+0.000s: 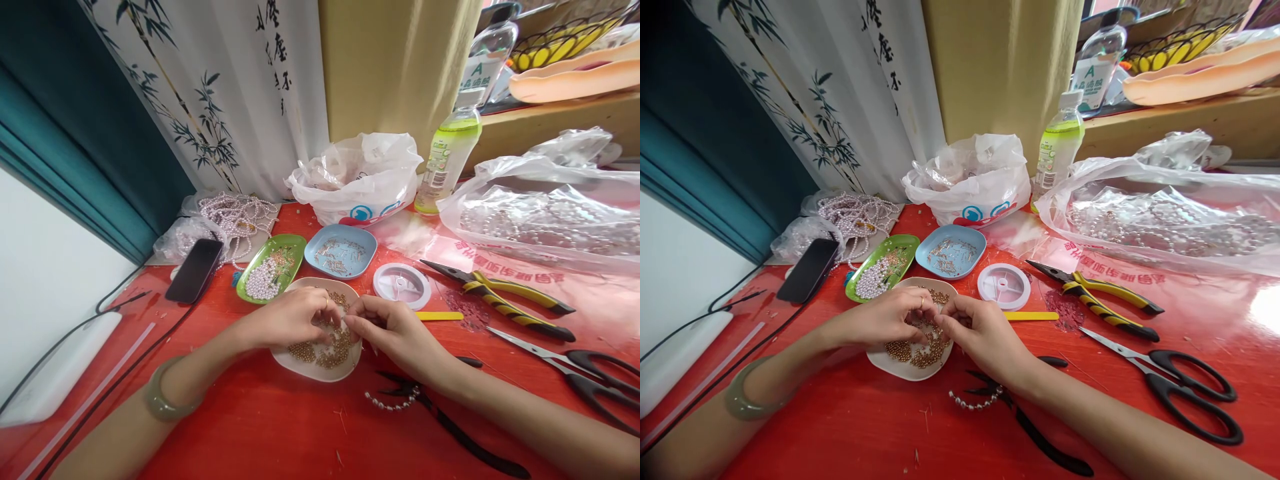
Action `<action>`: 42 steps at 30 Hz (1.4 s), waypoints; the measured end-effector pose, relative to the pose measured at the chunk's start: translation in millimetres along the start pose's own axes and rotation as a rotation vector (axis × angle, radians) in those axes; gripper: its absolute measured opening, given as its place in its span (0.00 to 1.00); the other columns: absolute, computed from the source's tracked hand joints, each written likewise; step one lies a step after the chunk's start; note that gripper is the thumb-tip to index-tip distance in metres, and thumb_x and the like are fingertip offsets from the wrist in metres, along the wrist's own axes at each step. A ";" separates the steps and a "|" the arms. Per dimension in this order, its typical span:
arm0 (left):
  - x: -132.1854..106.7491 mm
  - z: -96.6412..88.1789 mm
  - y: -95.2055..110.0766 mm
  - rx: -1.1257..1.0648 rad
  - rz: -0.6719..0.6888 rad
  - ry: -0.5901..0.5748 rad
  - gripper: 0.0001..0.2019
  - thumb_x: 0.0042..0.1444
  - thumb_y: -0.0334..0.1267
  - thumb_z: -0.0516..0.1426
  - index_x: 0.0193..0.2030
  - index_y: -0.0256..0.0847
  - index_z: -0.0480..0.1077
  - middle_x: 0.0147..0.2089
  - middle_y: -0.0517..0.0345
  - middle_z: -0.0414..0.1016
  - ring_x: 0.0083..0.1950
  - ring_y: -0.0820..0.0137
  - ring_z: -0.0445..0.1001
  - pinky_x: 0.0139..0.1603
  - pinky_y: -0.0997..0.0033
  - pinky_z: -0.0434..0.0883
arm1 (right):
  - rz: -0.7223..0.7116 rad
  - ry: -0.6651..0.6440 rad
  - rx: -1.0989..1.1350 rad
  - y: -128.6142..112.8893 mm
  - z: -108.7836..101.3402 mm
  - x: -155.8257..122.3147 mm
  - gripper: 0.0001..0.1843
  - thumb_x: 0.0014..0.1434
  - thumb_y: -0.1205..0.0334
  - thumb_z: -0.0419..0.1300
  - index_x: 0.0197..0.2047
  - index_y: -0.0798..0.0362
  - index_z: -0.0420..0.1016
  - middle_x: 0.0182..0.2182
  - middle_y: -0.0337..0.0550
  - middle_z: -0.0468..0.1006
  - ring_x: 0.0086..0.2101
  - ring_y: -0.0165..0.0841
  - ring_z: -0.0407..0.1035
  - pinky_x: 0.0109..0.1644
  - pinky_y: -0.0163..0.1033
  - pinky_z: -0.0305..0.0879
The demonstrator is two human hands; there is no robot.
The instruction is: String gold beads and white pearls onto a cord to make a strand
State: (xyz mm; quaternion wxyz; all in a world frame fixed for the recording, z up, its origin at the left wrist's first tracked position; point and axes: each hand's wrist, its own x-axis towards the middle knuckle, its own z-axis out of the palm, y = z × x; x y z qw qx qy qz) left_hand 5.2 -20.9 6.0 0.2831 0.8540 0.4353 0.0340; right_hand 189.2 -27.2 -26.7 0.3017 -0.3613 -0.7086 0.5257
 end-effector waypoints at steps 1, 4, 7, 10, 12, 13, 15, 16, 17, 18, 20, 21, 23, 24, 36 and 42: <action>-0.4 -0.4 0.3 -0.004 0.003 -0.011 0.07 0.46 0.33 0.58 0.34 0.40 0.70 0.36 0.58 0.70 0.39 0.68 0.67 0.38 0.70 0.62 | 0.000 -0.001 -0.005 0.1 -0.1 0.1 0.11 0.57 0.61 0.52 0.25 0.55 0.67 0.21 0.38 0.70 0.24 0.27 0.63 0.27 0.32 0.58; -1.8 0.1 -1.4 -0.025 0.027 -0.021 0.05 0.47 0.30 0.56 0.32 0.40 0.70 0.35 0.59 0.70 0.39 0.69 0.67 0.39 0.71 0.62 | -0.001 -0.004 -0.015 0.1 -0.2 0.3 0.10 0.56 0.62 0.51 0.25 0.55 0.67 0.21 0.38 0.70 0.24 0.27 0.63 0.27 0.32 0.58; -2.8 1.2 -3.4 -0.017 0.049 -0.014 0.04 0.47 0.30 0.55 0.31 0.39 0.71 0.35 0.58 0.70 0.39 0.69 0.67 0.39 0.71 0.62 | 0.000 -0.007 -0.028 -0.4 -0.1 0.4 0.10 0.57 0.63 0.51 0.26 0.55 0.67 0.21 0.38 0.70 0.24 0.27 0.63 0.27 0.32 0.59; -2.6 2.2 -2.7 -0.021 0.051 -0.002 0.04 0.47 0.29 0.55 0.30 0.39 0.70 0.34 0.58 0.70 0.38 0.69 0.67 0.38 0.71 0.62 | 0.002 -0.001 -0.038 -0.4 0.2 0.5 0.10 0.56 0.63 0.51 0.25 0.55 0.67 0.21 0.38 0.70 0.24 0.27 0.63 0.27 0.32 0.59; -1.5 3.1 -1.6 -0.062 0.038 0.024 0.04 0.48 0.29 0.54 0.29 0.38 0.70 0.33 0.59 0.71 0.37 0.70 0.68 0.38 0.71 0.63 | 0.001 -0.002 -0.021 -0.2 0.2 0.5 0.10 0.56 0.63 0.51 0.26 0.55 0.67 0.21 0.38 0.70 0.24 0.27 0.64 0.27 0.32 0.59; -0.8 3.7 -1.1 -0.098 0.023 0.044 0.04 0.49 0.29 0.53 0.29 0.38 0.70 0.32 0.59 0.71 0.36 0.70 0.68 0.38 0.71 0.63 | 0.004 -0.003 -0.007 -0.1 0.1 0.4 0.09 0.56 0.63 0.52 0.26 0.55 0.67 0.21 0.38 0.70 0.24 0.27 0.64 0.27 0.32 0.59; 0.8 4.7 -0.8 -0.213 -0.032 0.094 0.05 0.50 0.30 0.52 0.30 0.38 0.70 0.32 0.59 0.72 0.35 0.71 0.69 0.36 0.71 0.64 | 0.010 -0.008 0.012 0.0 -0.3 0.3 0.10 0.57 0.62 0.52 0.26 0.55 0.67 0.21 0.39 0.71 0.24 0.27 0.64 0.27 0.32 0.59; 1.7 5.1 -0.8 -0.287 -0.068 0.120 0.05 0.51 0.31 0.52 0.31 0.38 0.70 0.32 0.59 0.72 0.34 0.72 0.69 0.35 0.72 0.64 | 0.010 -0.008 0.013 -0.1 -0.5 0.2 0.10 0.57 0.62 0.52 0.27 0.55 0.67 0.22 0.39 0.71 0.24 0.27 0.64 0.27 0.32 0.59; 2.6 5.2 -0.9 -0.364 -0.104 0.146 0.05 0.51 0.32 0.53 0.32 0.38 0.69 0.33 0.58 0.72 0.33 0.72 0.70 0.34 0.72 0.65 | 0.009 -0.009 0.009 -0.2 -0.7 0.2 0.10 0.57 0.62 0.52 0.26 0.55 0.68 0.22 0.39 0.71 0.24 0.27 0.64 0.27 0.32 0.59; 3.6 5.3 -1.0 -0.440 -0.133 0.171 0.05 0.50 0.34 0.54 0.32 0.37 0.69 0.33 0.57 0.73 0.33 0.72 0.70 0.33 0.73 0.65 | 0.007 -0.010 0.004 -0.4 -0.8 0.1 0.10 0.57 0.62 0.52 0.26 0.55 0.68 0.22 0.39 0.71 0.24 0.27 0.64 0.27 0.32 0.59; 5.6 5.5 -1.0 -0.567 -0.161 0.213 0.05 0.49 0.35 0.56 0.32 0.36 0.69 0.33 0.56 0.72 0.32 0.73 0.69 0.33 0.73 0.66 | 0.001 -0.013 0.001 -0.6 -0.7 0.2 0.11 0.57 0.62 0.52 0.25 0.55 0.67 0.21 0.39 0.71 0.24 0.27 0.64 0.27 0.32 0.59; 6.5 5.8 -0.8 -0.615 -0.164 0.226 0.06 0.48 0.35 0.56 0.31 0.35 0.69 0.33 0.56 0.72 0.32 0.73 0.69 0.33 0.73 0.66 | -0.001 -0.013 0.004 -0.7 -0.6 0.2 0.11 0.57 0.62 0.52 0.25 0.55 0.67 0.21 0.39 0.71 0.24 0.27 0.64 0.27 0.32 0.60; 8.0 7.2 -0.2 -0.693 -0.159 0.236 0.06 0.48 0.36 0.57 0.31 0.35 0.69 0.32 0.56 0.72 0.32 0.74 0.69 0.33 0.73 0.67 | 0.001 -0.019 0.012 -0.5 -0.2 0.4 0.11 0.57 0.61 0.52 0.26 0.55 0.67 0.21 0.39 0.71 0.24 0.27 0.64 0.27 0.32 0.60; 8.6 8.3 0.1 -0.720 -0.153 0.238 0.06 0.48 0.36 0.57 0.31 0.35 0.69 0.32 0.56 0.72 0.32 0.74 0.69 0.33 0.73 0.67 | 0.002 -0.022 0.012 -0.3 -0.1 0.5 0.10 0.57 0.61 0.52 0.26 0.55 0.67 0.22 0.39 0.71 0.24 0.28 0.64 0.28 0.33 0.60; 8.8 12.6 2.6 -0.829 -0.122 0.270 0.06 0.47 0.36 0.59 0.30 0.35 0.69 0.30 0.58 0.71 0.30 0.75 0.69 0.32 0.74 0.69 | 0.007 -0.019 -0.033 -1.4 -0.9 -0.7 0.11 0.56 0.61 0.52 0.25 0.55 0.67 0.21 0.38 0.71 0.23 0.28 0.64 0.27 0.32 0.59; 9.1 13.0 1.4 -0.867 -0.131 0.286 0.06 0.46 0.36 0.59 0.30 0.35 0.70 0.30 0.58 0.71 0.29 0.76 0.69 0.32 0.75 0.68 | 0.023 -0.018 -0.044 -2.8 -0.3 0.6 0.11 0.56 0.63 0.52 0.24 0.55 0.67 0.19 0.37 0.69 0.21 0.26 0.61 0.23 0.31 0.56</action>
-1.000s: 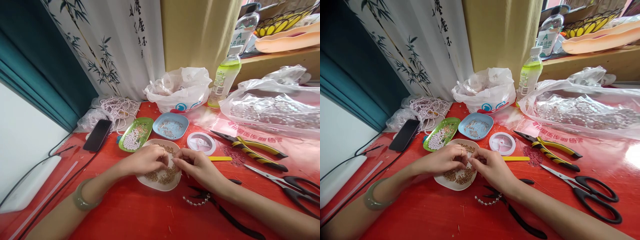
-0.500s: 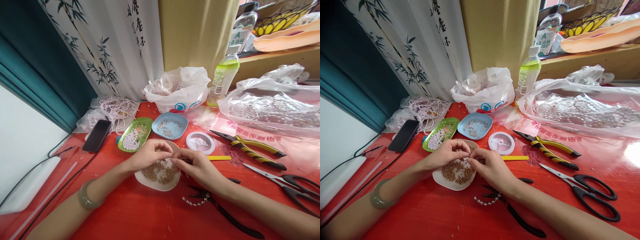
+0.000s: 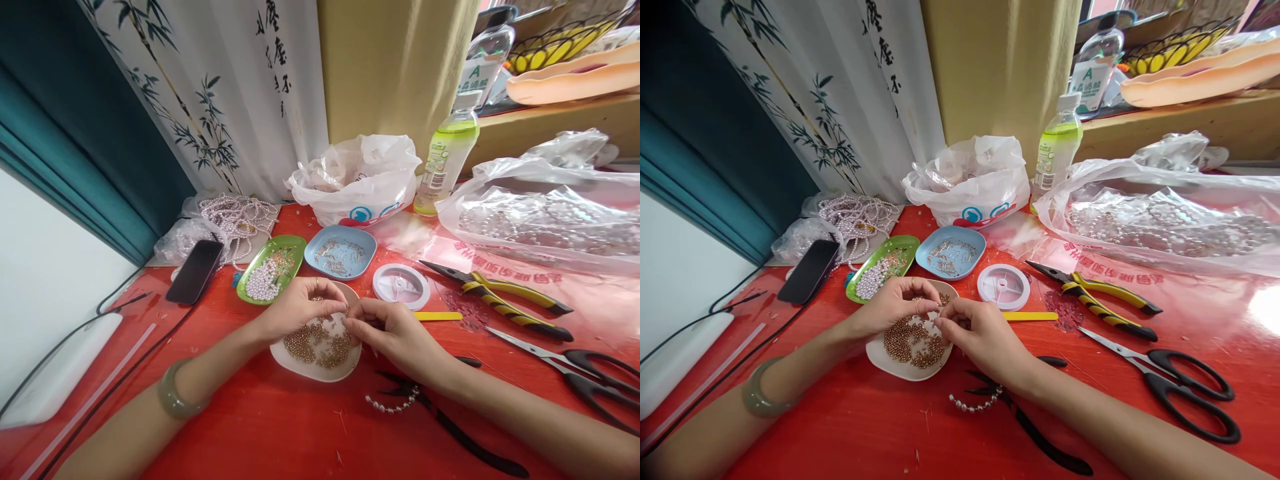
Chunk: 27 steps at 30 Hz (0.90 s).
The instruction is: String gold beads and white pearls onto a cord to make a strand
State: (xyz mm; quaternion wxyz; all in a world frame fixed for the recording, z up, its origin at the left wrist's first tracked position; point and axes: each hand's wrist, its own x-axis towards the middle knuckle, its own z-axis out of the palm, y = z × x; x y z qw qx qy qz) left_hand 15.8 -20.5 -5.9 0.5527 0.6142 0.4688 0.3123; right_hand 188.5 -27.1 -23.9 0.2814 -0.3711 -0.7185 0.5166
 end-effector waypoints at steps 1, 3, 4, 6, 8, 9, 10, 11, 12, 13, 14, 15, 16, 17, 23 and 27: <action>0.2 -0.4 -0.4 -0.001 0.001 0.003 0.06 0.46 0.36 0.59 0.30 0.35 0.70 0.30 0.58 0.71 0.29 0.76 0.68 0.32 0.75 0.68 | -0.001 -0.001 0.001 -0.2 -0.2 0.1 0.11 0.56 0.63 0.52 0.24 0.55 0.67 0.19 0.37 0.69 0.21 0.26 0.61 0.24 0.31 0.56; 0.4 -1.2 -0.9 -0.005 0.012 0.010 0.06 0.46 0.36 0.59 0.30 0.35 0.70 0.30 0.57 0.71 0.30 0.76 0.68 0.32 0.75 0.67 | -0.009 -0.005 0.004 -0.3 -0.5 0.1 0.11 0.56 0.64 0.52 0.24 0.55 0.67 0.20 0.37 0.70 0.22 0.26 0.62 0.25 0.31 0.57; 0.5 -1.4 -1.0 -0.010 0.019 0.010 0.06 0.46 0.36 0.59 0.29 0.35 0.70 0.30 0.58 0.71 0.30 0.76 0.68 0.32 0.75 0.67 | -0.013 -0.007 0.004 -0.2 -0.5 0.1 0.11 0.56 0.64 0.52 0.23 0.55 0.66 0.20 0.37 0.70 0.22 0.26 0.62 0.25 0.31 0.57; 0.5 -1.4 -0.8 -0.027 0.025 0.002 0.06 0.46 0.36 0.59 0.29 0.35 0.70 0.29 0.58 0.71 0.29 0.76 0.68 0.32 0.75 0.67 | -0.015 -0.011 0.000 0.2 -0.5 0.0 0.11 0.56 0.64 0.52 0.24 0.55 0.66 0.20 0.38 0.70 0.23 0.27 0.63 0.26 0.32 0.58; 0.3 -0.8 -0.1 -0.042 0.020 -0.014 0.06 0.46 0.36 0.59 0.29 0.35 0.70 0.29 0.58 0.71 0.29 0.77 0.68 0.31 0.75 0.67 | -0.011 -0.012 -0.006 0.6 -0.2 0.0 0.11 0.56 0.63 0.52 0.24 0.55 0.67 0.21 0.38 0.71 0.23 0.27 0.63 0.27 0.32 0.58; 0.1 -0.5 0.3 -0.042 0.018 -0.021 0.06 0.46 0.35 0.59 0.29 0.35 0.70 0.29 0.58 0.71 0.29 0.77 0.68 0.31 0.75 0.67 | -0.009 -0.012 -0.010 0.7 -0.1 -0.1 0.11 0.56 0.63 0.52 0.24 0.55 0.67 0.21 0.38 0.71 0.23 0.27 0.63 0.27 0.32 0.58; -0.1 -0.2 0.6 -0.038 0.017 -0.026 0.05 0.46 0.35 0.59 0.29 0.35 0.70 0.29 0.59 0.71 0.29 0.77 0.68 0.31 0.75 0.67 | -0.006 -0.012 -0.013 0.8 0.0 -0.1 0.11 0.56 0.63 0.52 0.24 0.55 0.67 0.21 0.38 0.70 0.23 0.27 0.62 0.26 0.32 0.57; -0.3 0.0 0.9 -0.031 0.017 -0.029 0.05 0.46 0.35 0.59 0.29 0.35 0.70 0.29 0.59 0.71 0.29 0.77 0.68 0.31 0.75 0.67 | -0.004 -0.011 -0.016 0.8 0.1 -0.1 0.11 0.56 0.62 0.52 0.25 0.55 0.67 0.20 0.38 0.70 0.23 0.27 0.62 0.26 0.32 0.57; -0.5 0.1 1.1 -0.025 0.017 -0.030 0.05 0.46 0.35 0.59 0.29 0.35 0.70 0.28 0.59 0.71 0.29 0.77 0.68 0.32 0.75 0.66 | -0.001 -0.011 -0.019 0.7 0.1 -0.2 0.11 0.56 0.62 0.52 0.25 0.55 0.67 0.20 0.38 0.70 0.22 0.27 0.62 0.26 0.32 0.56; -0.6 0.1 1.1 -0.021 0.015 -0.032 0.05 0.46 0.34 0.59 0.29 0.35 0.70 0.28 0.59 0.71 0.29 0.77 0.68 0.32 0.75 0.66 | 0.003 -0.010 -0.021 0.7 0.0 -0.3 0.11 0.56 0.62 0.52 0.25 0.55 0.67 0.20 0.38 0.70 0.22 0.27 0.62 0.25 0.32 0.56; -0.7 -0.1 1.1 -0.018 0.013 -0.033 0.05 0.46 0.35 0.59 0.29 0.35 0.70 0.28 0.59 0.71 0.29 0.77 0.68 0.32 0.75 0.66 | 0.006 -0.009 -0.022 0.6 -0.1 -0.4 0.11 0.56 0.62 0.52 0.25 0.55 0.67 0.20 0.38 0.70 0.22 0.27 0.62 0.25 0.32 0.56; -0.7 -0.3 1.0 -0.019 0.011 -0.034 0.05 0.46 0.35 0.59 0.29 0.35 0.70 0.28 0.59 0.71 0.29 0.77 0.68 0.32 0.75 0.66 | 0.007 -0.008 -0.023 0.6 -0.2 -0.5 0.11 0.56 0.62 0.52 0.25 0.55 0.67 0.20 0.38 0.70 0.22 0.27 0.62 0.25 0.32 0.57; -0.6 -0.5 0.9 -0.021 0.011 -0.035 0.05 0.46 0.35 0.59 0.29 0.34 0.70 0.28 0.59 0.71 0.29 0.77 0.68 0.32 0.75 0.67 | 0.007 -0.006 -0.022 0.5 -0.3 -0.6 0.10 0.56 0.62 0.52 0.25 0.55 0.67 0.20 0.38 0.70 0.22 0.27 0.62 0.25 0.32 0.57; -0.5 -0.8 0.7 -0.026 0.010 -0.035 0.05 0.46 0.35 0.59 0.29 0.34 0.70 0.28 0.59 0.71 0.29 0.77 0.68 0.32 0.75 0.67 | 0.005 -0.005 -0.020 0.4 -0.4 -0.7 0.10 0.56 0.62 0.52 0.25 0.55 0.67 0.20 0.38 0.70 0.22 0.27 0.62 0.25 0.32 0.57; -0.1 -1.2 -0.2 -0.066 0.002 -0.016 0.06 0.47 0.35 0.59 0.30 0.34 0.70 0.29 0.59 0.71 0.29 0.77 0.68 0.32 0.76 0.67 | -0.006 -0.009 -0.013 -0.2 -0.9 -0.5 0.10 0.56 0.64 0.52 0.24 0.55 0.67 0.20 0.38 0.70 0.23 0.26 0.62 0.25 0.31 0.57; -0.5 -0.6 0.5 -0.052 0.010 -0.033 0.05 0.46 0.34 0.59 0.30 0.34 0.70 0.29 0.59 0.71 0.29 0.77 0.68 0.32 0.75 0.67 | -0.001 -0.014 -0.013 0.5 -0.7 -0.7 0.11 0.56 0.62 0.52 0.25 0.56 0.67 0.21 0.39 0.70 0.23 0.27 0.63 0.27 0.32 0.58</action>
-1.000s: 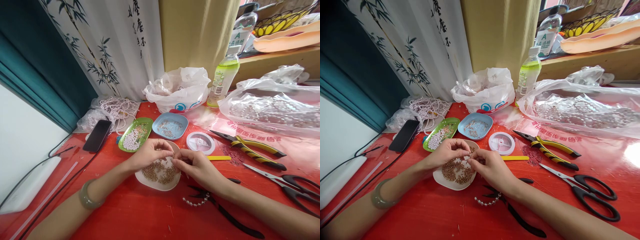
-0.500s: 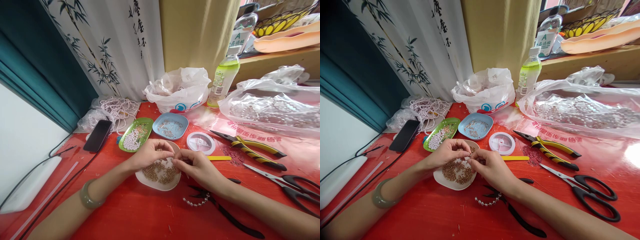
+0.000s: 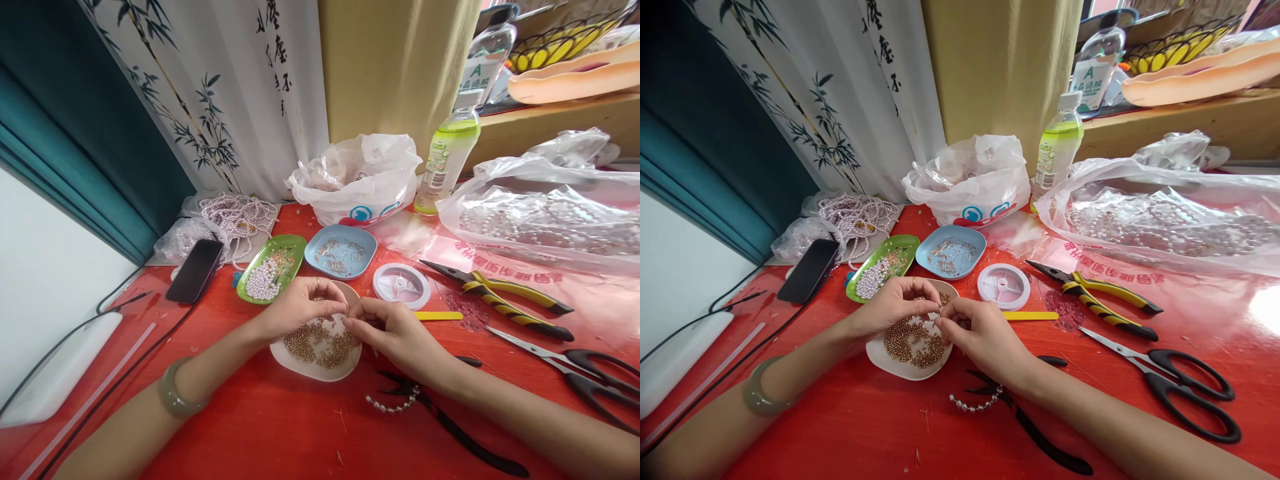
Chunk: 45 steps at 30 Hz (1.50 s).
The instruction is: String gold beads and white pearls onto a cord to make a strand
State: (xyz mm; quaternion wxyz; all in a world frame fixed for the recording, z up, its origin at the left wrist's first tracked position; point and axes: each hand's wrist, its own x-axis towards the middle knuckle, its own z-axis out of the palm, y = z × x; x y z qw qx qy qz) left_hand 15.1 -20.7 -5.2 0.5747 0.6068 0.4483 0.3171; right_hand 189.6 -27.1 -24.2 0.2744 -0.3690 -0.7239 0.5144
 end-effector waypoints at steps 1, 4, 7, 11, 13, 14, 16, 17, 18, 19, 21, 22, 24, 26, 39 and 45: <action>0.0 0.1 0.1 0.006 -0.001 -0.001 0.05 0.46 0.34 0.59 0.29 0.34 0.70 0.29 0.59 0.71 0.29 0.77 0.68 0.32 0.75 0.67 | 0.002 0.000 -0.001 0.2 0.1 0.0 0.11 0.56 0.61 0.52 0.25 0.56 0.67 0.21 0.39 0.70 0.23 0.27 0.63 0.27 0.33 0.58; 0.3 0.0 -0.5 0.014 -0.007 0.009 0.05 0.46 0.34 0.59 0.29 0.34 0.70 0.29 0.58 0.71 0.29 0.77 0.68 0.32 0.75 0.67 | 0.002 0.000 -0.002 0.4 0.2 0.0 0.11 0.56 0.61 0.52 0.25 0.56 0.67 0.20 0.39 0.70 0.23 0.27 0.63 0.27 0.33 0.57; 0.8 -0.2 -1.3 0.007 -0.011 0.025 0.06 0.46 0.35 0.59 0.30 0.34 0.70 0.29 0.58 0.71 0.29 0.77 0.68 0.32 0.75 0.67 | 0.005 -0.003 0.001 0.3 0.2 0.0 0.11 0.56 0.62 0.51 0.24 0.55 0.67 0.20 0.38 0.70 0.23 0.27 0.62 0.26 0.32 0.57; 0.9 0.2 -1.0 0.004 -0.011 0.001 0.05 0.46 0.34 0.59 0.29 0.34 0.70 0.28 0.59 0.70 0.29 0.77 0.68 0.31 0.75 0.67 | 0.011 -0.002 0.001 -0.4 0.3 -0.2 0.11 0.55 0.61 0.52 0.24 0.56 0.67 0.20 0.39 0.70 0.22 0.28 0.62 0.26 0.33 0.57; 0.8 0.1 -0.9 0.005 -0.009 -0.004 0.05 0.46 0.34 0.59 0.29 0.34 0.70 0.28 0.59 0.70 0.29 0.77 0.68 0.31 0.75 0.67 | 0.015 0.001 0.005 -0.8 0.4 -0.3 0.11 0.55 0.61 0.52 0.24 0.56 0.66 0.20 0.39 0.70 0.22 0.28 0.62 0.26 0.33 0.57; 0.8 0.0 -0.9 0.004 -0.008 -0.001 0.05 0.46 0.34 0.59 0.29 0.34 0.70 0.28 0.60 0.70 0.29 0.77 0.68 0.31 0.75 0.67 | 0.016 0.001 0.006 -1.0 0.5 -0.3 0.11 0.55 0.61 0.52 0.24 0.55 0.66 0.20 0.39 0.70 0.22 0.28 0.62 0.26 0.33 0.57; 0.8 -0.2 -1.2 0.001 -0.010 0.006 0.05 0.45 0.34 0.59 0.29 0.34 0.70 0.28 0.59 0.71 0.28 0.77 0.68 0.31 0.75 0.67 | 0.017 -0.003 0.008 -1.2 0.6 -0.4 0.11 0.55 0.62 0.52 0.24 0.55 0.67 0.20 0.39 0.70 0.22 0.28 0.62 0.26 0.33 0.57; 0.9 -0.3 -1.4 0.001 -0.011 0.010 0.05 0.45 0.34 0.59 0.29 0.34 0.70 0.28 0.59 0.71 0.28 0.77 0.68 0.31 0.75 0.67 | 0.016 -0.003 0.004 -1.3 0.7 -0.4 0.11 0.55 0.62 0.52 0.24 0.55 0.67 0.20 0.39 0.70 0.22 0.28 0.62 0.26 0.33 0.56; 0.9 -0.4 -1.6 0.002 -0.012 0.012 0.05 0.45 0.34 0.59 0.29 0.34 0.70 0.28 0.59 0.71 0.28 0.77 0.68 0.31 0.75 0.67 | 0.016 -0.002 0.000 -1.4 0.8 -0.4 0.10 0.55 0.62 0.52 0.24 0.55 0.67 0.20 0.39 0.70 0.22 0.28 0.62 0.26 0.33 0.56; 0.9 -0.4 -1.7 0.004 -0.012 0.012 0.05 0.45 0.34 0.59 0.29 0.34 0.70 0.28 0.59 0.71 0.28 0.77 0.68 0.31 0.75 0.67 | 0.016 0.000 -0.005 -1.4 0.9 -0.4 0.10 0.55 0.62 0.52 0.24 0.55 0.67 0.20 0.39 0.70 0.22 0.28 0.62 0.26 0.33 0.56; 0.8 -0.2 -2.0 0.007 -0.010 0.005 0.05 0.45 0.35 0.60 0.29 0.34 0.70 0.28 0.59 0.71 0.29 0.76 0.68 0.32 0.74 0.67 | 0.016 0.005 -0.007 -1.7 0.9 -0.3 0.10 0.55 0.62 0.52 0.24 0.55 0.66 0.20 0.39 0.70 0.22 0.28 0.62 0.26 0.33 0.56; 0.7 -0.1 -2.1 0.007 -0.009 0.002 0.06 0.45 0.35 0.60 0.29 0.34 0.70 0.28 0.59 0.71 0.29 0.76 0.68 0.32 0.74 0.67 | 0.016 0.005 -0.005 -1.9 0.9 -0.2 0.11 0.55 0.62 0.52 0.23 0.55 0.66 0.20 0.38 0.70 0.22 0.28 0.62 0.26 0.33 0.56; 0.5 0.0 -2.3 0.009 -0.010 -0.003 0.06 0.45 0.35 0.60 0.28 0.35 0.70 0.28 0.59 0.71 0.29 0.76 0.68 0.32 0.74 0.67 | 0.017 0.004 0.001 -2.3 0.8 0.0 0.11 0.54 0.61 0.52 0.23 0.55 0.66 0.19 0.38 0.69 0.22 0.28 0.62 0.26 0.33 0.57; 0.4 -0.2 -2.6 0.011 -0.012 -0.006 0.06 0.45 0.35 0.60 0.29 0.35 0.70 0.28 0.59 0.71 0.29 0.76 0.68 0.32 0.74 0.67 | 0.019 0.002 0.001 -2.5 0.5 0.3 0.11 0.54 0.61 0.52 0.23 0.55 0.66 0.19 0.38 0.69 0.22 0.29 0.63 0.26 0.33 0.57; 0.4 -0.8 -2.2 0.015 -0.005 -0.007 0.06 0.45 0.35 0.59 0.29 0.35 0.69 0.28 0.59 0.70 0.29 0.76 0.67 0.32 0.75 0.67 | 0.016 -0.018 -0.020 -0.2 0.6 0.1 0.10 0.55 0.63 0.52 0.24 0.56 0.67 0.20 0.38 0.70 0.22 0.28 0.63 0.26 0.33 0.58; 0.8 -1.4 -1.3 0.028 -0.006 -0.010 0.05 0.46 0.35 0.59 0.29 0.35 0.70 0.28 0.59 0.70 0.29 0.76 0.68 0.32 0.74 0.66 | -0.003 -0.011 -0.015 -2.9 -0.3 -1.1 0.10 0.55 0.64 0.51 0.24 0.55 0.66 0.21 0.39 0.70 0.24 0.28 0.63 0.28 0.33 0.59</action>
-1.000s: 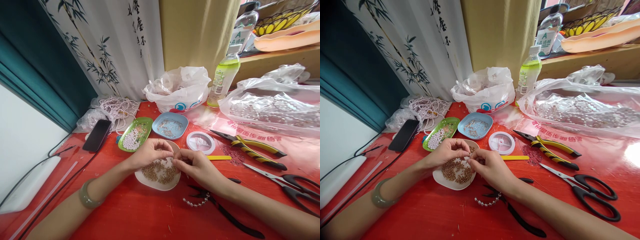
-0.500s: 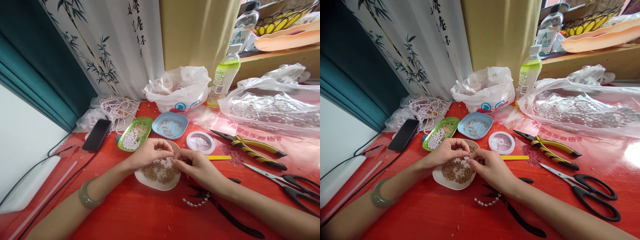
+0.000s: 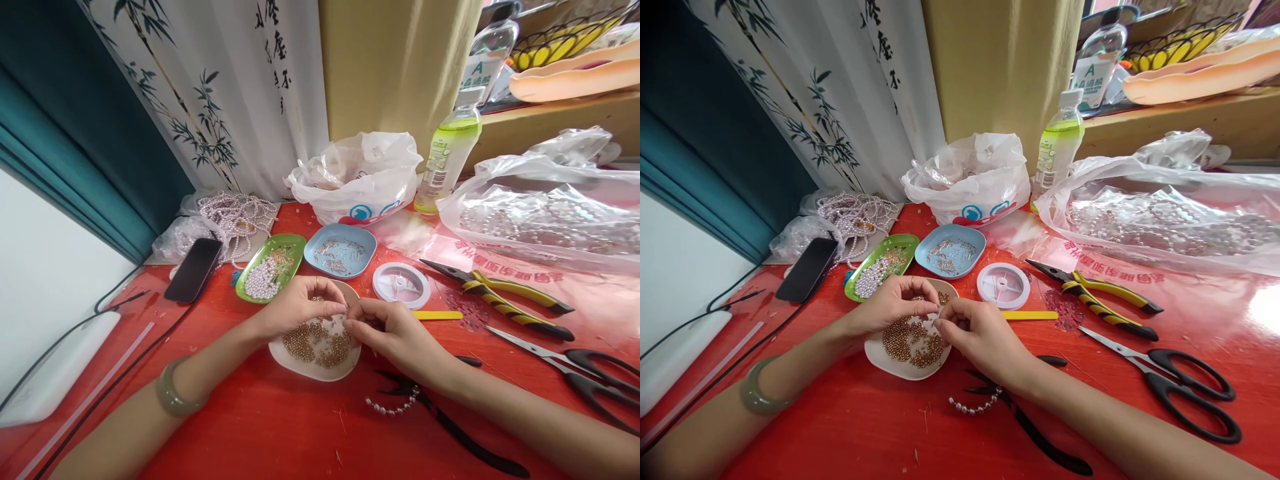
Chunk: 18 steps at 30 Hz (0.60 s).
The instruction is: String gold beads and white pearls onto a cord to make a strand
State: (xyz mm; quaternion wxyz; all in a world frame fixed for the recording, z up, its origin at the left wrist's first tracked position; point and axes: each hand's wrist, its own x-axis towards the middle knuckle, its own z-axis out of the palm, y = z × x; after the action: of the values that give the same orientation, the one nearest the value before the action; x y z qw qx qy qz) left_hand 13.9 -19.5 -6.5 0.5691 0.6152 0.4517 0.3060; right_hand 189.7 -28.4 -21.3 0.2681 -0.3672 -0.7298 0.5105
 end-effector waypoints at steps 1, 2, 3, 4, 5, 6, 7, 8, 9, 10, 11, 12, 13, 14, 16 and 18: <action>0.0 0.0 -0.1 0.006 -0.005 0.001 0.06 0.46 0.35 0.59 0.29 0.35 0.70 0.28 0.59 0.70 0.29 0.76 0.68 0.32 0.74 0.66 | -0.007 0.007 0.008 0.2 0.0 -0.2 0.10 0.55 0.64 0.51 0.24 0.55 0.66 0.21 0.38 0.70 0.24 0.28 0.63 0.28 0.33 0.59; 0.0 0.1 -0.3 0.011 -0.011 0.002 0.06 0.45 0.35 0.59 0.29 0.35 0.69 0.28 0.59 0.70 0.29 0.76 0.68 0.32 0.74 0.66 | -0.016 0.016 0.017 0.7 0.0 -0.3 0.10 0.56 0.63 0.51 0.24 0.55 0.66 0.21 0.38 0.70 0.24 0.28 0.63 0.28 0.33 0.59; -0.1 0.1 -0.5 0.017 -0.017 0.001 0.06 0.45 0.35 0.60 0.29 0.35 0.69 0.28 0.59 0.70 0.29 0.76 0.68 0.32 0.74 0.65 | -0.024 0.027 0.025 1.3 0.1 -0.5 0.10 0.56 0.63 0.51 0.25 0.55 0.66 0.21 0.39 0.70 0.24 0.28 0.63 0.27 0.33 0.59; -0.3 0.3 -0.7 0.019 -0.022 0.000 0.06 0.45 0.35 0.60 0.29 0.35 0.69 0.28 0.59 0.70 0.29 0.76 0.68 0.31 0.74 0.65 | -0.030 0.038 0.031 2.0 0.2 -0.5 0.10 0.56 0.63 0.51 0.25 0.55 0.66 0.21 0.39 0.70 0.24 0.28 0.63 0.27 0.33 0.59; -0.5 0.4 -0.8 0.016 -0.025 0.000 0.06 0.45 0.35 0.60 0.29 0.35 0.69 0.28 0.59 0.70 0.29 0.76 0.68 0.31 0.74 0.65 | -0.033 0.046 0.038 2.6 0.3 -0.6 0.10 0.56 0.62 0.51 0.25 0.55 0.67 0.21 0.39 0.70 0.24 0.28 0.63 0.27 0.32 0.59; -0.6 0.5 -0.9 0.009 -0.025 0.000 0.06 0.45 0.35 0.60 0.29 0.35 0.69 0.28 0.59 0.70 0.29 0.76 0.68 0.31 0.74 0.65 | -0.033 0.048 0.047 3.1 0.5 -0.6 0.10 0.56 0.62 0.51 0.26 0.55 0.67 0.21 0.39 0.70 0.24 0.28 0.63 0.27 0.32 0.59; -0.7 0.7 -0.8 -0.001 -0.024 0.001 0.06 0.45 0.35 0.60 0.29 0.35 0.69 0.28 0.59 0.70 0.29 0.76 0.68 0.31 0.75 0.65 | -0.030 0.045 0.058 3.4 0.6 -0.5 0.10 0.56 0.62 0.51 0.26 0.55 0.67 0.22 0.39 0.71 0.24 0.28 0.64 0.27 0.32 0.59; -0.8 0.8 -0.6 -0.011 -0.021 0.004 0.06 0.45 0.35 0.60 0.29 0.35 0.69 0.28 0.59 0.70 0.29 0.76 0.68 0.31 0.75 0.66 | -0.027 0.040 0.070 3.4 0.7 -0.4 0.10 0.56 0.61 0.51 0.26 0.55 0.67 0.22 0.39 0.71 0.25 0.28 0.64 0.28 0.33 0.60; -0.7 0.9 -0.3 -0.019 -0.018 0.006 0.06 0.46 0.35 0.59 0.29 0.35 0.69 0.28 0.59 0.70 0.29 0.76 0.68 0.31 0.75 0.66 | -0.024 0.033 0.079 3.3 0.8 -0.2 0.10 0.56 0.61 0.51 0.26 0.55 0.67 0.22 0.39 0.72 0.25 0.28 0.65 0.28 0.33 0.60; -0.7 1.0 0.0 -0.024 -0.014 0.008 0.06 0.46 0.35 0.59 0.29 0.35 0.69 0.28 0.59 0.70 0.29 0.77 0.67 0.31 0.75 0.66 | -0.022 0.029 0.083 3.0 0.8 -0.1 0.10 0.56 0.61 0.51 0.26 0.55 0.67 0.22 0.39 0.72 0.25 0.29 0.65 0.28 0.33 0.61; -0.5 1.1 0.2 -0.024 -0.008 0.010 0.06 0.46 0.35 0.59 0.29 0.35 0.69 0.28 0.59 0.70 0.29 0.77 0.67 0.31 0.75 0.67 | -0.019 0.026 0.080 2.6 0.9 0.1 0.10 0.56 0.61 0.51 0.26 0.56 0.67 0.22 0.40 0.72 0.25 0.29 0.65 0.29 0.33 0.61; -0.4 1.3 0.5 -0.023 -0.003 0.012 0.06 0.47 0.35 0.59 0.29 0.35 0.69 0.28 0.59 0.70 0.29 0.77 0.67 0.31 0.75 0.67 | -0.015 0.023 0.071 2.3 0.9 0.2 0.10 0.56 0.61 0.52 0.26 0.56 0.67 0.22 0.40 0.71 0.25 0.29 0.65 0.28 0.33 0.60; -0.3 1.5 0.6 -0.023 0.002 0.016 0.06 0.47 0.36 0.59 0.29 0.35 0.69 0.28 0.59 0.70 0.29 0.77 0.67 0.31 0.76 0.67 | -0.012 0.021 0.059 1.9 0.8 0.3 0.10 0.56 0.62 0.52 0.25 0.56 0.67 0.22 0.39 0.71 0.24 0.29 0.64 0.28 0.33 0.60; -0.2 1.7 0.7 -0.023 0.005 0.019 0.06 0.47 0.36 0.59 0.29 0.35 0.69 0.28 0.59 0.70 0.29 0.77 0.67 0.32 0.76 0.67 | -0.009 0.015 0.050 1.6 0.8 0.4 0.10 0.55 0.62 0.52 0.25 0.56 0.67 0.21 0.39 0.70 0.24 0.28 0.64 0.28 0.33 0.60; -0.2 2.0 0.7 -0.023 0.003 0.020 0.06 0.47 0.36 0.59 0.29 0.35 0.69 0.28 0.59 0.70 0.29 0.77 0.67 0.32 0.75 0.67 | -0.008 0.004 0.040 1.2 0.6 0.4 0.10 0.55 0.63 0.52 0.25 0.56 0.67 0.21 0.39 0.70 0.24 0.28 0.63 0.28 0.33 0.59; -0.4 2.2 0.6 -0.021 -0.001 0.015 0.06 0.47 0.35 0.59 0.29 0.35 0.69 0.28 0.59 0.70 0.28 0.77 0.67 0.32 0.75 0.68 | -0.007 -0.003 0.029 0.9 0.3 0.2 0.09 0.55 0.64 0.52 0.25 0.56 0.67 0.21 0.39 0.70 0.24 0.28 0.63 0.28 0.33 0.60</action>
State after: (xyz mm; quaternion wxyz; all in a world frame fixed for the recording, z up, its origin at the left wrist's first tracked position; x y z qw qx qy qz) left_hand 15.8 -20.8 -6.2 0.5723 0.6067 0.4529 0.3151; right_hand 189.6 -28.3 -22.3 0.2742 -0.3598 -0.7241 0.5206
